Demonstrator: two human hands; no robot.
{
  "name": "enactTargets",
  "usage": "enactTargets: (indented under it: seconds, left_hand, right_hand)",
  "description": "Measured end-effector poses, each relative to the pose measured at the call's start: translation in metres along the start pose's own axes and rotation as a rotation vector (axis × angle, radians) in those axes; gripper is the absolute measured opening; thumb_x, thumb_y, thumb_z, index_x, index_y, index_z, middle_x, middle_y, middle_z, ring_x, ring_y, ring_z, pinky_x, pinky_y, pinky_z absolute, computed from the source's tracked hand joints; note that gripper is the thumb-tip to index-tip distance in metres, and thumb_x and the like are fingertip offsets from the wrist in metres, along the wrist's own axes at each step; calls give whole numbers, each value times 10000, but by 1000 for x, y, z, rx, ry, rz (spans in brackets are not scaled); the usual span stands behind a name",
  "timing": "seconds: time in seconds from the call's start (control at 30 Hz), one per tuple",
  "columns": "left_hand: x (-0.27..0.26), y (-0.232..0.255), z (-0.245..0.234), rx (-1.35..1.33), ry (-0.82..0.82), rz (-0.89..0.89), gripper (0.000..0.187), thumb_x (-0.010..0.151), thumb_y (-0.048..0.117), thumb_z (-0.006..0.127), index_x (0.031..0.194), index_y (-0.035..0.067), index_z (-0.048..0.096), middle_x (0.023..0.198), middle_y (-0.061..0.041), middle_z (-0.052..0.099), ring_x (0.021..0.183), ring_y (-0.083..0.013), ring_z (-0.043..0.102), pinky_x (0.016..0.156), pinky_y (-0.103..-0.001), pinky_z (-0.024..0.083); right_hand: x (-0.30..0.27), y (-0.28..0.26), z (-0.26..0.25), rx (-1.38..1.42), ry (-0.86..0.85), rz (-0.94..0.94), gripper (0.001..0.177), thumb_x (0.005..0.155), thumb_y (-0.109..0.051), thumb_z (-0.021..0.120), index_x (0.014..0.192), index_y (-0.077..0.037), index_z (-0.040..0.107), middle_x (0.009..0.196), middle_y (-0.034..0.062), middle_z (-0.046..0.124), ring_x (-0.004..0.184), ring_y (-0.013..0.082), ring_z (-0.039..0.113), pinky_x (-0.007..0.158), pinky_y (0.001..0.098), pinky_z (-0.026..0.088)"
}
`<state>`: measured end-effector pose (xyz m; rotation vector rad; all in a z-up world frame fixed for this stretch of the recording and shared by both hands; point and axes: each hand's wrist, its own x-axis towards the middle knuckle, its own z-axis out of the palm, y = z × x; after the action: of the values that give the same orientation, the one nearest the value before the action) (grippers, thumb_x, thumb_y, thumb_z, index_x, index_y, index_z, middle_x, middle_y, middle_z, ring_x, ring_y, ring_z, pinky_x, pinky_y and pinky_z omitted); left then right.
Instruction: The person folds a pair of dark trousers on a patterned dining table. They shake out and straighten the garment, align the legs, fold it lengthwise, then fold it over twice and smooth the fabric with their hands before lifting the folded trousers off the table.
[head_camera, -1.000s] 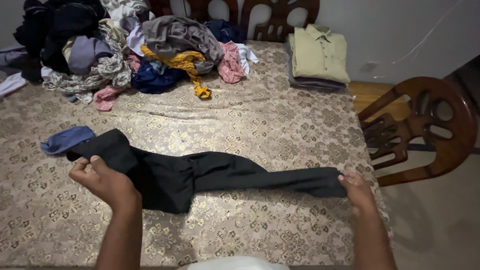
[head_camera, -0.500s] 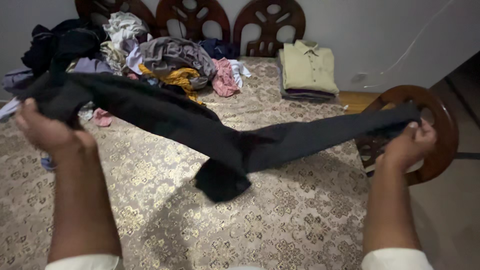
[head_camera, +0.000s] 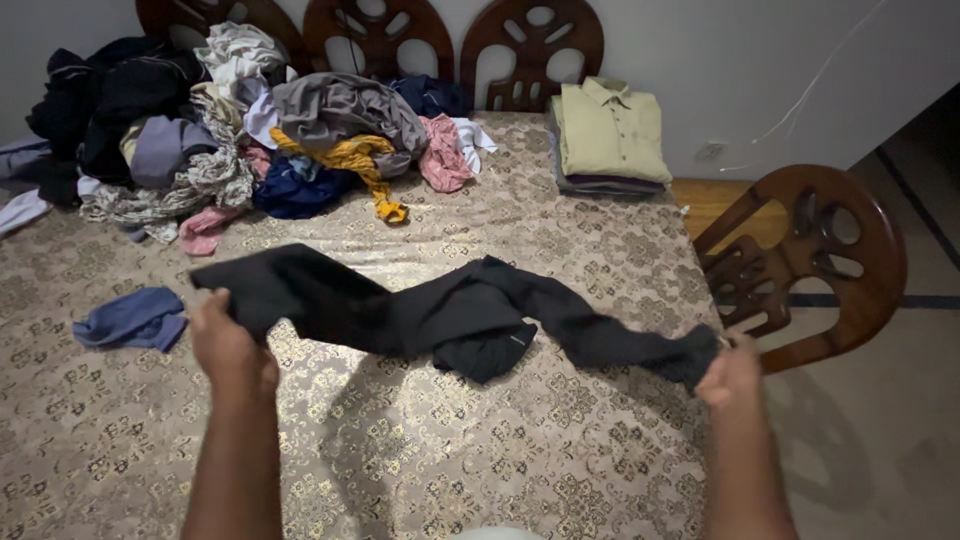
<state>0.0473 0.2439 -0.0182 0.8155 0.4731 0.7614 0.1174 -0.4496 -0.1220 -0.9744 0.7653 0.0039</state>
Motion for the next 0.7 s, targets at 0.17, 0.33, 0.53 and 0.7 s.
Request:
enactTargets:
  seconds: [0.17,0.33,0.53,0.7]
  left_hand:
    - [-25,-33,0,119,-44,-97,130,1015,120,564,1122,69,512,1080,-75,596,988,-188,620,897,-341,553]
    - [-59,-41,27,323,-107,-207,246,993,189,576,1215,86,558,1082,-63,618,970,-165,607,866,-308,514]
    - [-99,-40,57,529,-193,-324,272,993,234,571,1234,108,550,978,-55,637,848,-147,595,754,-311,494]
    - [-113,-48,62,517,-297,-314,266,1006,232,588,1229,93,550,924,-31,626,799,-105,555,710,-278,457]
  right_hand:
    - [-14,33,24,-243,13,116,465,993,-294,643,1350,-4,580,1240,175,675,1060,306,672,810,435,586]
    - [-45,31,47,-443,113,-131,471,959,-138,800,1316,22,536,1200,147,648,1076,260,655,821,403,559]
    - [-58,34,50,-631,123,-175,274,919,-74,701,1186,-16,719,1101,166,744,964,287,719,699,343,541]
    - [-31,80,25,-94,223,332,421,905,-31,754,1263,89,569,1216,285,662,1091,337,714,852,337,590]
